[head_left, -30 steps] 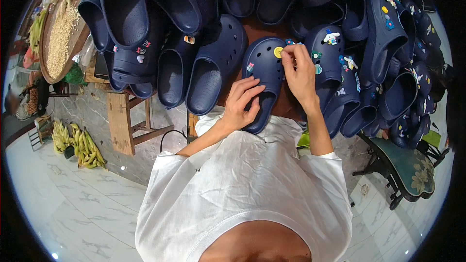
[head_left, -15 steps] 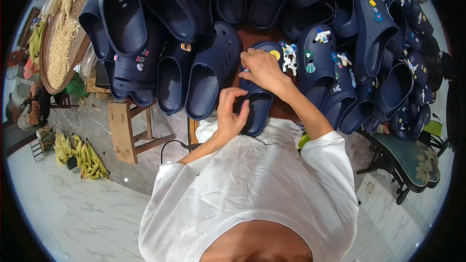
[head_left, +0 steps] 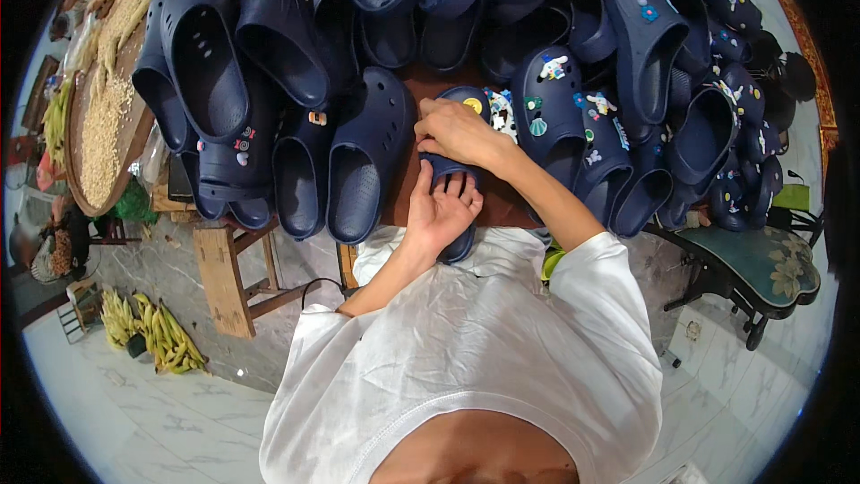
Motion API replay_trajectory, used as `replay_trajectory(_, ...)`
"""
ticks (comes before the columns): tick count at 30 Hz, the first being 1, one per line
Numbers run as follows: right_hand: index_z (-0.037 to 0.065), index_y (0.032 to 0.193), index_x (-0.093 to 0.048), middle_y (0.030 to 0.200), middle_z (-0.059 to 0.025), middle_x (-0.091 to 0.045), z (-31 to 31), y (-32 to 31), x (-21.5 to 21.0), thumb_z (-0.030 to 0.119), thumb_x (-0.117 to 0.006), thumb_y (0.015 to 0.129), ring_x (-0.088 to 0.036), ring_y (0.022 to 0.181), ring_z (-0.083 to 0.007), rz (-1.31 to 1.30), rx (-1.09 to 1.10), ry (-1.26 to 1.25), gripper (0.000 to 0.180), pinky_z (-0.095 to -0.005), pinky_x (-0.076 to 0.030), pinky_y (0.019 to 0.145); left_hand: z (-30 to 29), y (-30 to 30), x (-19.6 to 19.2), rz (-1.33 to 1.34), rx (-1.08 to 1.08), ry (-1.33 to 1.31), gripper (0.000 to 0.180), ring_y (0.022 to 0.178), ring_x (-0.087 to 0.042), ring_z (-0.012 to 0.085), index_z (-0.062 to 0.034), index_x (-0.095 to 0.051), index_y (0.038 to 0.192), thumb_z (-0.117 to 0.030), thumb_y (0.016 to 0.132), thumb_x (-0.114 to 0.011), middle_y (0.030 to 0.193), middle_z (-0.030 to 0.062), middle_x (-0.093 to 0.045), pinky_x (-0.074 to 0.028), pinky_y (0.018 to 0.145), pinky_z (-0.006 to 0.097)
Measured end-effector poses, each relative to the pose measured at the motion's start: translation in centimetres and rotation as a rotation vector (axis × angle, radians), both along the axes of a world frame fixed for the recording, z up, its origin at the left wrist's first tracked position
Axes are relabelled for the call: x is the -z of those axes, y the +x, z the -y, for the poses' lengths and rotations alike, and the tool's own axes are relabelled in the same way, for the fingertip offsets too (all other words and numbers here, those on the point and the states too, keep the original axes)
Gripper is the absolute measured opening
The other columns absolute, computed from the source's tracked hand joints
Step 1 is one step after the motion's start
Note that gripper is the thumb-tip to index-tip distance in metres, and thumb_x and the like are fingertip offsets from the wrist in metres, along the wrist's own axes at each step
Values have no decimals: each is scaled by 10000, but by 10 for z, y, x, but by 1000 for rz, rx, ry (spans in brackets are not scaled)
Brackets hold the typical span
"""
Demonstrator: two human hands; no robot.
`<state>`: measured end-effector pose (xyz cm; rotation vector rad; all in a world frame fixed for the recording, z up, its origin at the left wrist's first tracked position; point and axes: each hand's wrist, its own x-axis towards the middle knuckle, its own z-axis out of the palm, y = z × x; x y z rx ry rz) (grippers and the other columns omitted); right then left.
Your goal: Manually attaching small decorative charms to clogs.
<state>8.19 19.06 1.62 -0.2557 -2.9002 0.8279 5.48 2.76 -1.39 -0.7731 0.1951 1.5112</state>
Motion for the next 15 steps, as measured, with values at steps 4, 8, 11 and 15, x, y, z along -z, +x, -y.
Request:
replay_trajectory(4,42,820,-656,895,-125,-580,0,2,-15,185,-754,757,-609,914,-326,21,-4,-53,184,-438,-477,775,7,-9,13,96,-37,45,320,1009,-588,252,-62,-563,1147,-320,965,-611,1103,60,-641,-497,853,389)
replay_trajectory(8,59,829,-636,909,-91,-573,6,8,-40,239,-770,752,-601,931,-308,-35,14,-74,237,-434,-476,770,14,-14,-18,-96,-57,20,291,1018,-614,205,-41,-568,1159,-251,965,-616,1150,71,-646,-517,841,359)
replay_trajectory(11,65,855,-631,903,-88,-567,14,15,-53,252,-774,754,-592,923,-303,-97,57,-45,256,-424,-478,774,20,-10,-34,-243,-18,35,317,1022,-609,168,-60,-531,1222,-256,978,-584,1168,58,-625,-524,795,311)
replay_trajectory(15,57,880,-628,892,-79,-558,11,31,-68,241,-779,775,-599,885,-266,-112,85,-117,259,-383,-491,749,28,-3,-55,-499,46,10,342,1017,-589,121,-74,-507,1264,-253,980,-574,1167,25,-604,-517,748,275)
